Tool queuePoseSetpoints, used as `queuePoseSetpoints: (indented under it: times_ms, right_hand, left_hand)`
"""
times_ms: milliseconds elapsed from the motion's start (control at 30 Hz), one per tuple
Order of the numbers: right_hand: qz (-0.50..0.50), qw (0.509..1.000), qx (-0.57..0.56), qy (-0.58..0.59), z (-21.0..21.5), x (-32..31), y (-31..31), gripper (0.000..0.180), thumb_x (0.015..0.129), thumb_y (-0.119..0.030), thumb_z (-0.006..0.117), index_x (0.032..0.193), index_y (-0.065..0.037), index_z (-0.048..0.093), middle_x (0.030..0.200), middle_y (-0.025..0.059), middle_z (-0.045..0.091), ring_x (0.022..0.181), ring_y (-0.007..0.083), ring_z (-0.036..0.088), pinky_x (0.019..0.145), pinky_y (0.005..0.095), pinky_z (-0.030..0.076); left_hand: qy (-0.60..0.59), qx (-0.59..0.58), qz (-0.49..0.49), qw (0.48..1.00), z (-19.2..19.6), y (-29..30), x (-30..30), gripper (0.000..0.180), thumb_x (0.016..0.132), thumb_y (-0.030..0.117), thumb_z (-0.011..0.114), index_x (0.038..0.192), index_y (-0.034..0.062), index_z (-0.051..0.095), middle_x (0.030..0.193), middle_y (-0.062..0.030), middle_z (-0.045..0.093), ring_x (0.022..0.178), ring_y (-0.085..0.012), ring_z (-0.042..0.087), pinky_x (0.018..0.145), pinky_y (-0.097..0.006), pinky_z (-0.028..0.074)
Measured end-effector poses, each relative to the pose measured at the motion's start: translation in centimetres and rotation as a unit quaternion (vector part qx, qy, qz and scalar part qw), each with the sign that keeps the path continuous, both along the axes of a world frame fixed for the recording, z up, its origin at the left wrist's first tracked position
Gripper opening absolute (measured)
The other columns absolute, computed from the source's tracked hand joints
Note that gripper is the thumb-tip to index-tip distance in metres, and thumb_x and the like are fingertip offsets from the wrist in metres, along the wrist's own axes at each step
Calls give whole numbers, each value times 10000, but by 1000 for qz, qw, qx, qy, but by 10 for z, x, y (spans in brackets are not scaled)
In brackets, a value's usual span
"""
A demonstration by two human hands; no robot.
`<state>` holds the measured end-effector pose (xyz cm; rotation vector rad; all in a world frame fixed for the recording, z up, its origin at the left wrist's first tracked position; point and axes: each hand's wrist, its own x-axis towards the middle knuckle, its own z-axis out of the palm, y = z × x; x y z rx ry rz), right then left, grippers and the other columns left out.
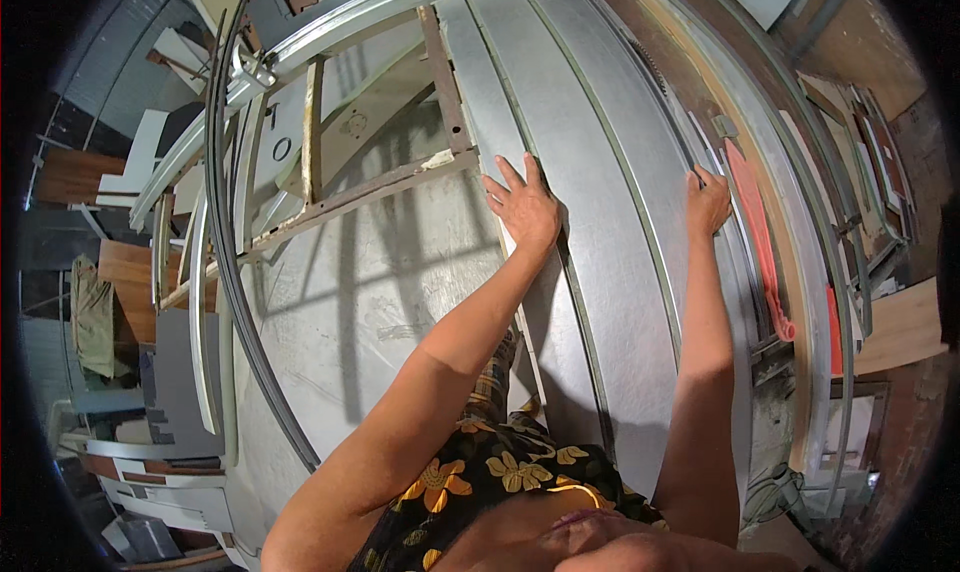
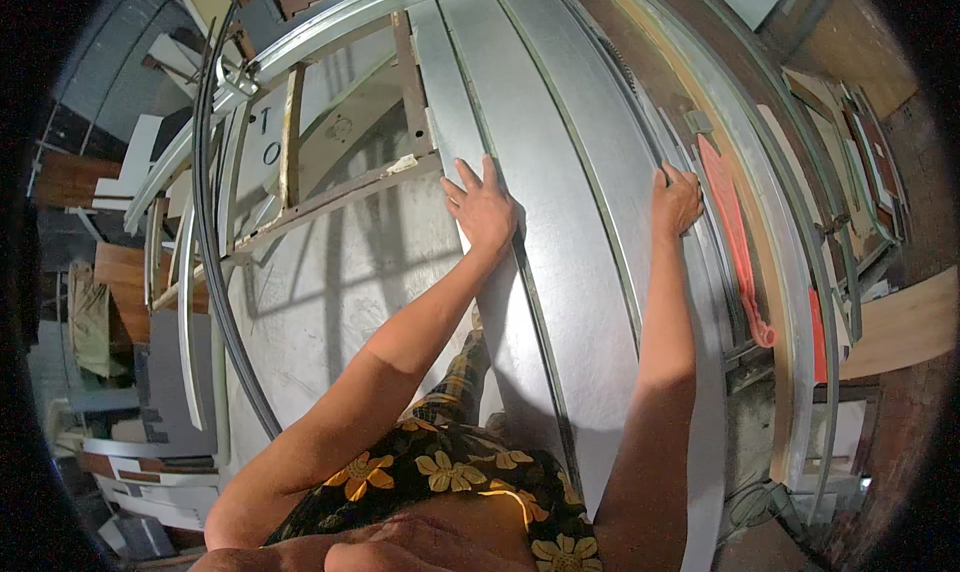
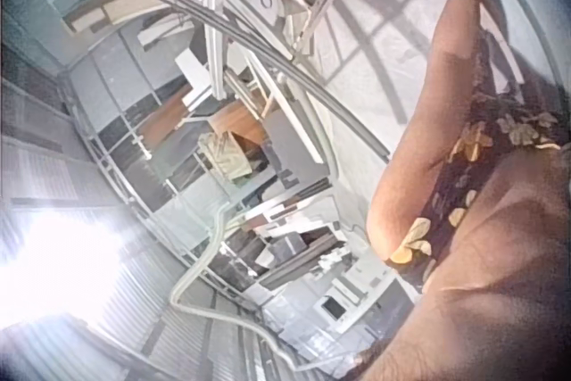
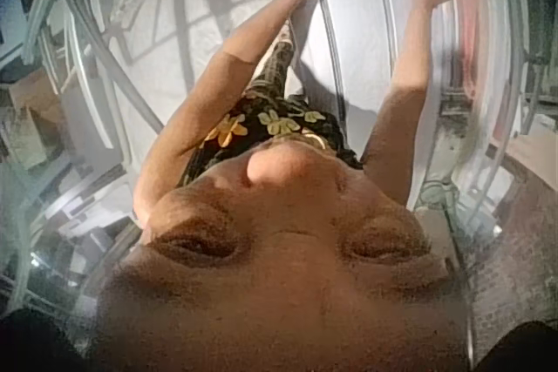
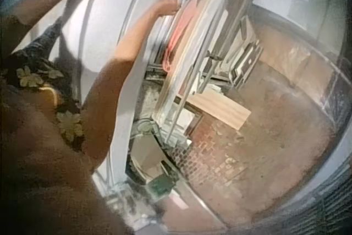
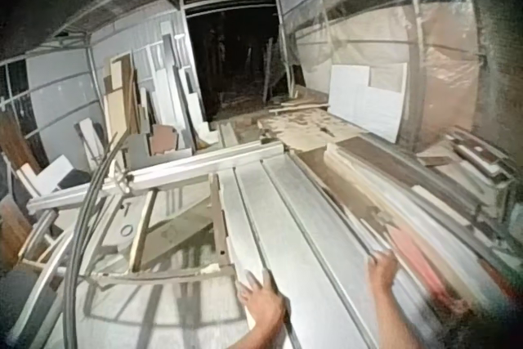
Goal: The person aligns metal profiles and guide bars on the sliding table of a panel saw and slides the table back and forth by hand.
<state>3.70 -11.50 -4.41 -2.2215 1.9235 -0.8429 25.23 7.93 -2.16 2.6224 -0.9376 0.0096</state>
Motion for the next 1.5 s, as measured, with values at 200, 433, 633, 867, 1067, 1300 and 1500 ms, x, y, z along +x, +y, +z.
queuePoseSetpoints:
  times_ms: [200,433,633,867,1067,1300,1500]
  right_hand:
    - [7,1000,-8,-28,-7,22,-27,268,770,-291,751,1038,-278,739,996,16,615,1016,247,566,865,445,414]
    - [-9,1000,-8,-22,-8,49,-57,262,771,-291,751,1033,-274,743,986,22,619,1010,251,571,868,440,413]
    - [2,1000,-10,7,-13,55,-74,329,761,-289,758,1084,-248,714,992,41,628,994,274,582,853,446,432]
    - [16,999,-23,-21,-7,59,-83,303,776,-279,744,1025,-139,643,998,53,642,994,281,589,832,457,447]
    - [33,998,-56,12,-9,32,-61,265,766,-282,743,966,-136,651,957,44,651,948,274,603,803,448,460]
    - [27,999,-24,-24,-14,33,-74,249,762,-295,739,959,-161,664,947,57,650,928,279,603,774,447,468]
    - [-3,986,-148,83,5,78,-69,299,752,-308,751,1021,-196,681,991,33,646,965,264,595,789,455,444]
  left_hand:
    - [10,-8,-14,1000,1,-11,9,611,831,107,529,1428,147,405,1512,-268,235,1338,-581,198,1081,-609,203]
    - [12,1,-27,1000,0,-18,15,629,821,138,577,1426,143,405,1519,-266,220,1350,-578,176,1079,-625,209]
    - [37,8,-24,999,4,-22,18,648,808,123,593,1428,128,401,1527,-270,188,1361,-578,141,1085,-630,197]
    - [50,14,-27,998,8,-30,20,669,795,101,596,1433,125,394,1534,-264,172,1364,-579,130,1087,-640,186]
    - [54,16,-20,998,6,-31,30,670,791,81,582,1433,117,393,1529,-270,181,1357,-593,127,1089,-638,176]
    - [54,4,-31,998,11,-37,32,667,792,84,584,1431,104,394,1527,-280,178,1349,-602,130,1091,-631,170]
    - [63,10,-33,997,12,-38,35,674,779,76,601,1423,103,405,1521,-286,181,1349,-604,120,1089,-637,167]
